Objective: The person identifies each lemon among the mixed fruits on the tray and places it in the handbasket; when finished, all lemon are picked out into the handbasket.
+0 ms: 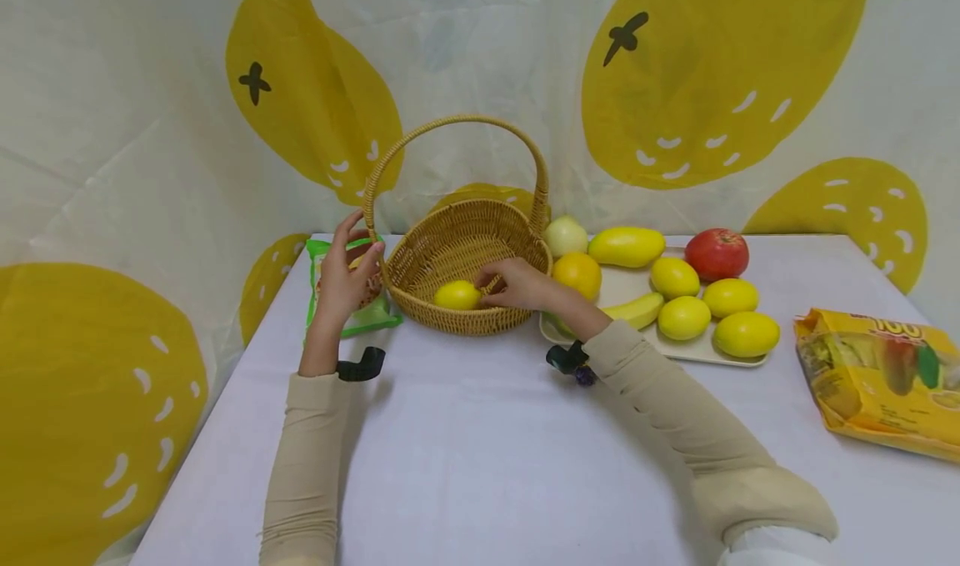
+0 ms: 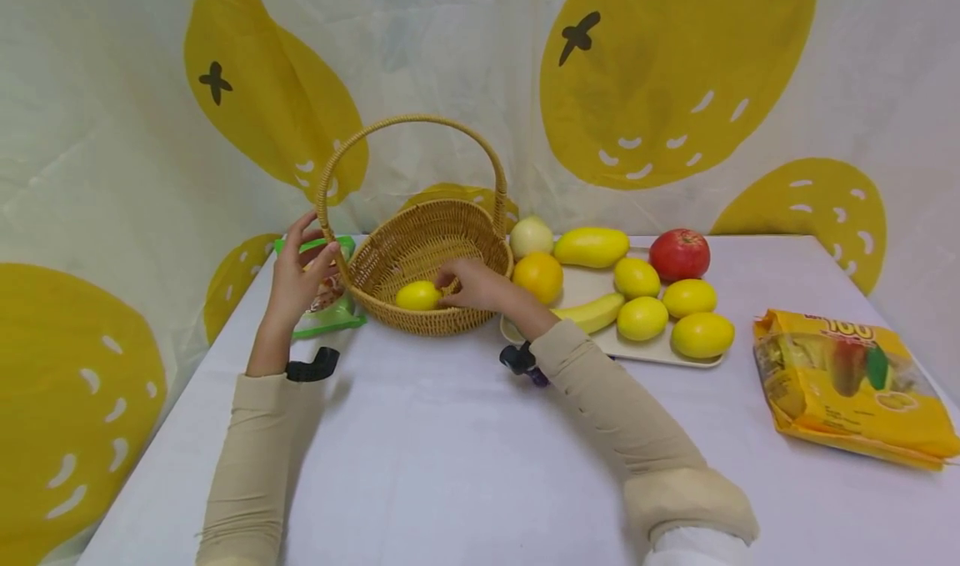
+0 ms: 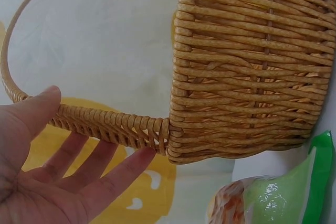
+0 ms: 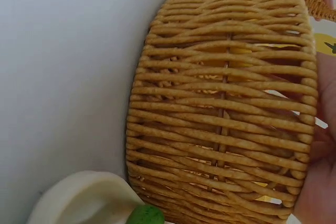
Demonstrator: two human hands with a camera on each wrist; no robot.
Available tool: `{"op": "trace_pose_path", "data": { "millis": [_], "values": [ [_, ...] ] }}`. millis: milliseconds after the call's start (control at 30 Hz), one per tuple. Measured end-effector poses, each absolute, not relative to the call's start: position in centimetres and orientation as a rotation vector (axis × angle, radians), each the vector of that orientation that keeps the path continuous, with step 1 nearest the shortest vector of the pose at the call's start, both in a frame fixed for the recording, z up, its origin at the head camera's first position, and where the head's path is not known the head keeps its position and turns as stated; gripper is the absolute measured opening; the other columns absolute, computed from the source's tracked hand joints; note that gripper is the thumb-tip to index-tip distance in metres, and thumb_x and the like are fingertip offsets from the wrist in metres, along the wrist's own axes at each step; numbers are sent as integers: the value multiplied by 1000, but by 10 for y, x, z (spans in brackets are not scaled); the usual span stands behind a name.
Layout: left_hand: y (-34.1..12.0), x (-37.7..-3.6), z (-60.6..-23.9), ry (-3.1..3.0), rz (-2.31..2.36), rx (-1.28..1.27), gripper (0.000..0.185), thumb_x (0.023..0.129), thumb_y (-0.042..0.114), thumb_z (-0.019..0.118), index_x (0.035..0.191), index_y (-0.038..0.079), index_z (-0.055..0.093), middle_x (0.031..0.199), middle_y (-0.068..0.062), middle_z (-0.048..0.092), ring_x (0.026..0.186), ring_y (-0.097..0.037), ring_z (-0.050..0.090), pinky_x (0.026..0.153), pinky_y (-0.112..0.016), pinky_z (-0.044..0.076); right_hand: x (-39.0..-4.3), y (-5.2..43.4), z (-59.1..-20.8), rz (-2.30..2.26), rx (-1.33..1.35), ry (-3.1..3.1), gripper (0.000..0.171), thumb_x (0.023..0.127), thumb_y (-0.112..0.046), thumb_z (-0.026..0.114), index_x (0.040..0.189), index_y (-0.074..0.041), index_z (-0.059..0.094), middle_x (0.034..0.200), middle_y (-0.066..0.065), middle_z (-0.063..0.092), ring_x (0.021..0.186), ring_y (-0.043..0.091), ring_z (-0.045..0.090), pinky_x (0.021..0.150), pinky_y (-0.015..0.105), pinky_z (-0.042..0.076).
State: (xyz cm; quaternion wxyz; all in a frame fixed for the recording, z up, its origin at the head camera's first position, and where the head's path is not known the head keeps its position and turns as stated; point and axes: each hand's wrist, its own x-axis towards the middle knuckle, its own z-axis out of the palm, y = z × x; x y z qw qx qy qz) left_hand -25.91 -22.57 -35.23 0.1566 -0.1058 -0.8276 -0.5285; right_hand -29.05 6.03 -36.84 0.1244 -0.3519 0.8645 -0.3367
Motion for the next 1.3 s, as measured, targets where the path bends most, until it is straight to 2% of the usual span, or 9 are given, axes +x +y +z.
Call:
{"op": "trace_pose_path", "data": {
  "millis": [333, 467, 567, 667, 767, 867, 967, 1033, 1300],
  "values": [
    [-225, -257, -351, -2376, -1498, -304, 59, 100, 21, 56, 153, 18, 30, 137, -22, 47, 126, -38, 51, 88, -55, 53, -271, 78, -364, -1292, -984, 2476, 26, 89, -3, 69, 113, 6, 66, 113, 20, 67, 100, 32, 67, 85, 35, 58],
    [-227, -258, -351, -2384, -1511, -283, 59, 100, 21, 56, 153, 19, 30, 137, -22, 47, 126, -37, 52, 82, -31, 58, -257, 87, -358, -1419, -933, 2464, 25, 88, -3, 72, 110, 5, 66, 111, 21, 67, 100, 32, 67, 84, 36, 58],
    [-227, -259, -352, -2389, -1527, -274, 60, 100, 17, 55, 154, 17, 29, 137, -23, 46, 126, -38, 51, 74, -12, 52, -245, 95, -356, -1492, -937, 2485, 22, 87, -4, 73, 108, 3, 68, 109, 19, 68, 99, 31, 67, 85, 36, 58],
    [-226, -260, -352, -2389, -1539, -278, 61, 100, 11, 55, 154, 12, 27, 138, -26, 45, 127, -40, 50, 72, -9, 50, -234, 107, -355, -1510, -939, 2537, 21, 87, -5, 73, 106, 2, 69, 107, 17, 69, 97, 29, 67, 84, 37, 58],
    [-226, -260, -351, -2399, -1526, -273, 61, 100, 13, 55, 154, 13, 27, 138, -25, 45, 127, -39, 51, 74, -11, 52, -226, 124, -354, -1484, -927, 2592, 21, 86, -4, 74, 105, 3, 69, 104, 17, 69, 97, 29, 66, 84, 42, 58],
    [-225, -259, -350, -2394, -1518, -274, 60, 100, 18, 56, 154, 17, 28, 138, -22, 46, 126, -36, 52, 80, -26, 58, -221, 145, -353, -1447, -904, 2629, 22, 86, -3, 74, 106, 4, 69, 104, 18, 69, 98, 33, 66, 84, 45, 57],
    [-226, -259, -351, -2386, -1506, -286, 60, 100, 21, 56, 154, 19, 29, 138, -20, 47, 126, -34, 53, 86, -44, 57, -218, 170, -350, -1399, -866, 2661, 24, 87, -5, 73, 109, 3, 68, 106, 18, 69, 102, 35, 64, 86, 42, 57],
    [-226, -259, -351, -2380, -1504, -296, 60, 100, 20, 56, 154, 18, 29, 137, -21, 47, 126, -34, 53, 86, -49, 55, -216, 186, -349, -1359, -852, 2676, 24, 88, -7, 72, 111, 2, 69, 108, 18, 68, 103, 34, 64, 86, 36, 57],
    [-224, -258, -349, -2370, -1533, -296, 60, 100, 19, 56, 154, 18, 30, 138, -21, 47, 126, -36, 52, 88, -51, 54, -211, 244, -349, -1229, -834, 2734, 29, 86, -8, 74, 114, -8, 69, 113, 11, 67, 102, -4, 56, 88, 12, 49]
  ]
}}
